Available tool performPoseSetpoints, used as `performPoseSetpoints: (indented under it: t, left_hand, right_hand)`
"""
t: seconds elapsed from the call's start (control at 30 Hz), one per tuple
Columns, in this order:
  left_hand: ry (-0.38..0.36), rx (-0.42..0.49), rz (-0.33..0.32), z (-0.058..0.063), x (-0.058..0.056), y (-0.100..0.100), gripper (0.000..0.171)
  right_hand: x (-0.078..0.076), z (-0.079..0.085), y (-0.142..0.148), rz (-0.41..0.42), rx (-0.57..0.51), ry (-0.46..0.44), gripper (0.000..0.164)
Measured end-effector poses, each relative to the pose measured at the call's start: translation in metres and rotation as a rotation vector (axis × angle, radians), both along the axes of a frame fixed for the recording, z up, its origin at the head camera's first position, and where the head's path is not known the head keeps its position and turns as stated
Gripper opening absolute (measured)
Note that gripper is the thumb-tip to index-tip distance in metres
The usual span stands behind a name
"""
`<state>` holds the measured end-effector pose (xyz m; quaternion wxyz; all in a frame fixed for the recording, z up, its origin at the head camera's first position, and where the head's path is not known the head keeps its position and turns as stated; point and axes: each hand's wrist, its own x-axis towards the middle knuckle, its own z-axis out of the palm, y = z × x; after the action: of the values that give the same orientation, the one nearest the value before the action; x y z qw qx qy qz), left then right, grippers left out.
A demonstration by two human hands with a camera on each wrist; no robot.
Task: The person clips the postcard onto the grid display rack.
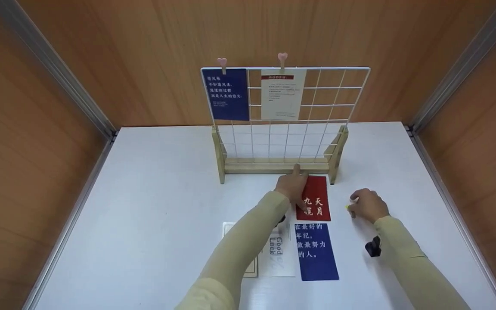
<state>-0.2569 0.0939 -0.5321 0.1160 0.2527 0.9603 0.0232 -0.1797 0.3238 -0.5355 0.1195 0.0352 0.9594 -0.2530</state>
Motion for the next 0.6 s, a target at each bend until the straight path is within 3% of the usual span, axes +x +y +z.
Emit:
performPoseSetpoints:
  t: [0.37,0.6]
  left_hand:
    - [0.081,-0.031,-0.021,0.0016,0.0038,0.0034,0.107]
    - [0.135,-0.050,-0.026,0.0001,0.0087,0.0031,0.103]
  right_hand:
    - [-0.0027,0.0030,0.0060,0.128,0.019,-0.054,0.045]
    - [-0.0046,0.0006,0.0077,0.162,0.003,-0.052,0.037]
